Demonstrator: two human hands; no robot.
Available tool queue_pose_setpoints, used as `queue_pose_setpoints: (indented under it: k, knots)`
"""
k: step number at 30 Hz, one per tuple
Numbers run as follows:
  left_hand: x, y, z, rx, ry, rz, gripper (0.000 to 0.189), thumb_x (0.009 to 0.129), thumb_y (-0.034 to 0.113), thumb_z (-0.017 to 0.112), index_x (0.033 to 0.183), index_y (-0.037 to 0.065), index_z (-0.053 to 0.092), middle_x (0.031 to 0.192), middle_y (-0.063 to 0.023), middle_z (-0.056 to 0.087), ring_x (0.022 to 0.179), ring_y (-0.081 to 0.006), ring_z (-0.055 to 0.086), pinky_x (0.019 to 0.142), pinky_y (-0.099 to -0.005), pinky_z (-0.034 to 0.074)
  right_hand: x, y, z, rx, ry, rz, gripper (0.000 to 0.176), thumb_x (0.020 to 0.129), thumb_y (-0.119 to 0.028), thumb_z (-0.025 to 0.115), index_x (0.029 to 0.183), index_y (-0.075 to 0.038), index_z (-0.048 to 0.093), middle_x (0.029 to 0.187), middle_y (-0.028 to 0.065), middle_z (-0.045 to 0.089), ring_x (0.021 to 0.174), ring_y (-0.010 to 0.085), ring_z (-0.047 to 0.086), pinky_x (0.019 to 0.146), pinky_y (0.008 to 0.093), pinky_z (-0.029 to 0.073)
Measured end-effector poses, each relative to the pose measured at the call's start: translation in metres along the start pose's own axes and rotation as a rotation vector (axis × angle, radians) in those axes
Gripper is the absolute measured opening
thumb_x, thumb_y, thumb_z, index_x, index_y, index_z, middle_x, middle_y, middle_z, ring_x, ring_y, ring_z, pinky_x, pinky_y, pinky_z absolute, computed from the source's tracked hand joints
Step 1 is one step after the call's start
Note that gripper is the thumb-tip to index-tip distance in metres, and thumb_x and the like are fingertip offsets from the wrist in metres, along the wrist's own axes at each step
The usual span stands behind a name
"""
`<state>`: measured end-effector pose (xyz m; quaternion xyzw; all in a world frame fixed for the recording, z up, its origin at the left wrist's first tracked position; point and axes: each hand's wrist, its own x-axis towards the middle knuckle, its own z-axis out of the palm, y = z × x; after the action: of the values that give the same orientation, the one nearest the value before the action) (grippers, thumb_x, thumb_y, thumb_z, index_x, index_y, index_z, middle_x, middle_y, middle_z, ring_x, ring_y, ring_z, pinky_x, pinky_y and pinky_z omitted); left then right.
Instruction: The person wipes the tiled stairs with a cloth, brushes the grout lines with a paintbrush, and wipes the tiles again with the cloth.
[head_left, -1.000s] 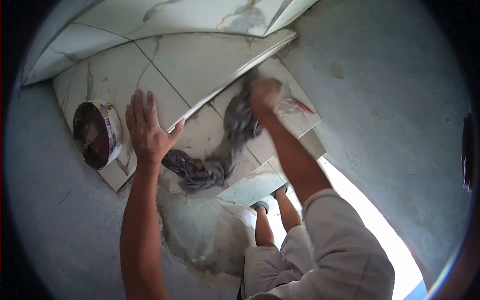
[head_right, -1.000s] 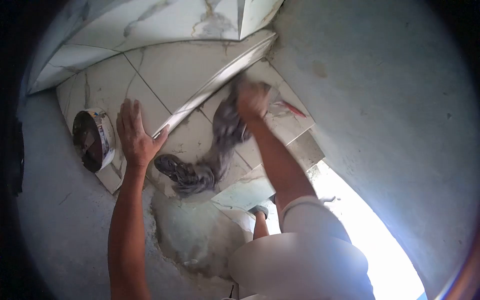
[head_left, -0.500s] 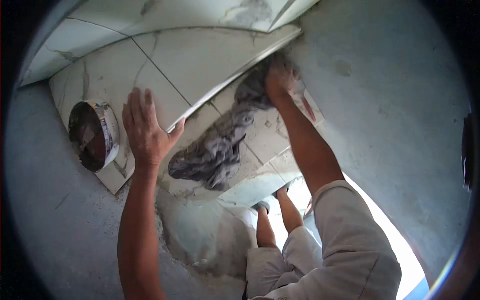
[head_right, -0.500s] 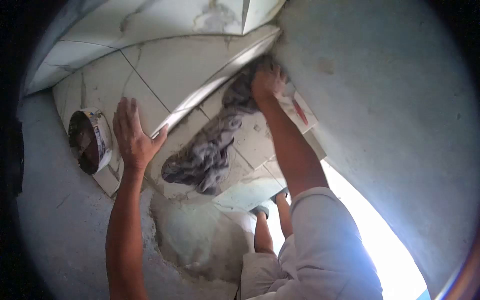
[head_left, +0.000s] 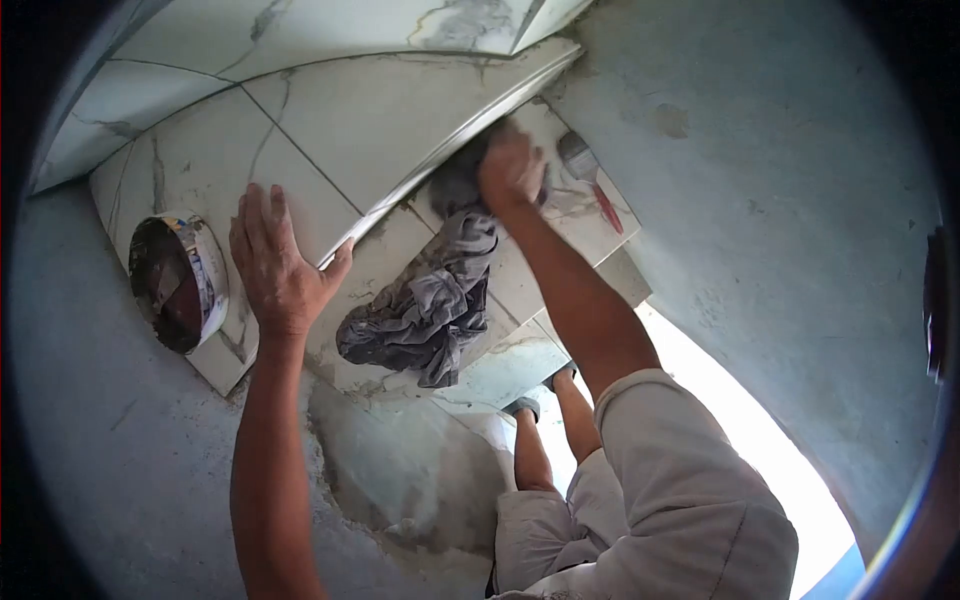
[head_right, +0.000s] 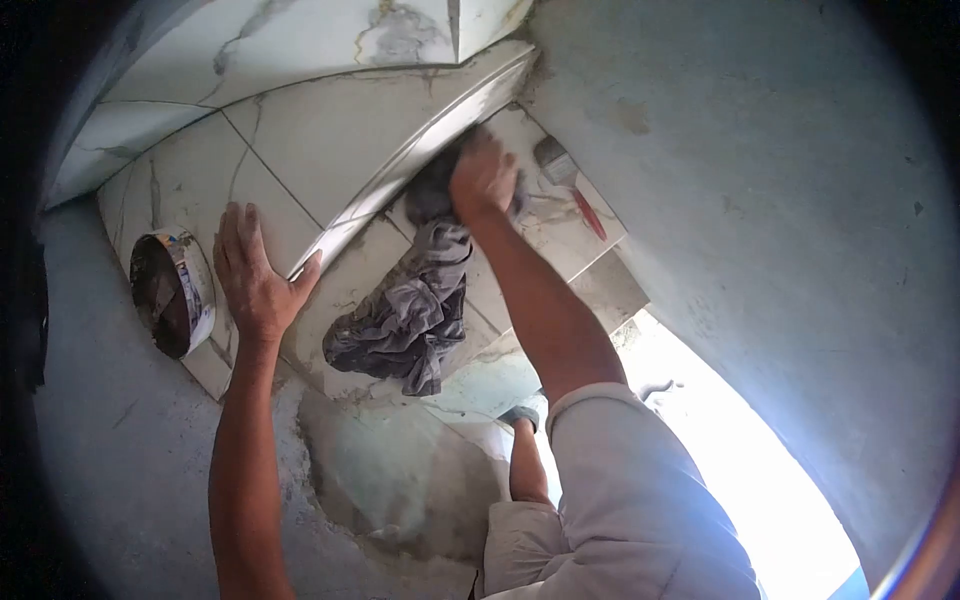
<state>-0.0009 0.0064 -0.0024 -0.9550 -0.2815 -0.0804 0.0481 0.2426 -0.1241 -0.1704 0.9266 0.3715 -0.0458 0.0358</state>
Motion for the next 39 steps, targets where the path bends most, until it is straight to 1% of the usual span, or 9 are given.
queue_pose_setpoints:
  k: [5,7,8,13,19,24,28,33,39]
  knots:
    - [0.004,0.002,-0.003,-0.002,0.040,0.008,0.092,0.075,0.048,0.071,0.143,0.002,0.031,0.141,-0.0262,0.037,0.132,-0.0430,0.035,0.109,-0.0552,0.030,-0.015,0.029,-0.009,0.052,-0.079,-0.576,0.033,0.087,-0.018,0.049,0.116,-0.007,0.062,0.123,0.0095,0.056,0.110,0.0246,0.053,0.088,0.0464,0.042]
    - [0.002,-0.001,0.000,-0.001,0.033,0.003,0.092,0.075,0.049,0.071,0.143,0.002,0.031,0.141,-0.0259,0.037,0.132,-0.0427,0.036,0.108,-0.0550,0.030,0.022,0.047,-0.010,0.006,-0.222,-0.053,0.030,0.085,-0.019,0.052,0.112,-0.012,0.064,0.123,0.0058,0.057,0.114,0.0253,0.052,0.087,0.0496,0.043]
    - [0.001,-0.001,0.000,-0.002,0.020,0.005,0.092,0.075,0.049,0.071,0.143,0.002,0.031,0.141,-0.0259,0.037,0.132,-0.0427,0.036,0.108,-0.0550,0.030,0.022,0.059,-0.011,0.103,0.214,-0.095,0.028,0.084,-0.018,0.053,0.109,-0.011,0.064,0.122,0.0045,0.058,0.114,0.0262,0.052,0.089,0.0472,0.043]
    - [0.002,0.001,0.001,0.007,0.030,0.001,0.093,0.073,0.047,0.073,0.143,0.003,0.030,0.140,-0.0263,0.037,0.131,-0.0418,0.037,0.108,-0.0540,0.031,0.012,0.017,-0.001,0.124,0.151,0.073,0.030,0.084,-0.016,0.053,0.112,-0.008,0.061,0.120,0.0074,0.056,0.105,0.0265,0.054,0.088,0.0439,0.043]
    - [0.004,0.003,-0.003,0.018,-0.018,-0.036,0.093,0.072,0.046,0.074,0.142,0.002,0.032,0.140,-0.0253,0.037,0.131,-0.0418,0.037,0.107,-0.0535,0.032,-0.068,-0.067,0.008,0.237,0.047,-0.081,0.035,0.085,-0.014,0.051,0.118,-0.005,0.059,0.123,0.0110,0.053,0.106,0.0255,0.053,0.088,0.0425,0.042]
    - [0.002,0.001,-0.004,0.007,0.011,0.003,0.093,0.073,0.047,0.074,0.142,0.001,0.032,0.141,-0.0252,0.037,0.130,-0.0418,0.037,0.107,-0.0537,0.032,-0.086,-0.050,0.008,0.371,0.096,-0.601,0.045,0.084,-0.014,0.051,0.127,-0.003,0.055,0.130,0.0128,0.050,0.104,0.0250,0.055,0.088,0.0418,0.042]
    - [0.003,0.000,-0.002,-0.001,0.034,0.003,0.092,0.074,0.047,0.073,0.142,0.001,0.033,0.142,-0.0256,0.037,0.131,-0.0425,0.037,0.107,-0.0544,0.032,-0.020,0.005,0.002,0.290,-0.135,-0.005,0.047,0.084,-0.016,0.053,0.130,-0.005,0.052,0.122,0.0095,0.056,0.105,0.0262,0.053,0.088,0.0431,0.043]
    - [0.001,0.000,-0.001,-0.004,0.000,-0.015,0.093,0.073,0.047,0.073,0.142,0.000,0.033,0.141,-0.0267,0.037,0.131,-0.0428,0.036,0.107,-0.0547,0.031,-0.028,-0.034,0.017,0.323,0.237,0.200,0.046,0.087,-0.017,0.049,0.132,-0.005,0.052,0.134,0.0090,0.053,0.105,0.0299,0.053,0.089,0.0467,0.042]
    - [0.003,0.001,-0.002,-0.007,0.001,-0.031,0.092,0.070,0.044,0.074,0.140,-0.001,0.035,0.140,-0.0279,0.038,0.131,-0.0428,0.037,0.107,-0.0542,0.031,-0.162,-0.138,0.031,0.620,0.023,-0.437,0.053,0.084,-0.011,0.051,0.137,-0.008,0.049,0.145,0.0085,0.044,0.116,0.0285,0.051,0.094,0.0469,0.044]
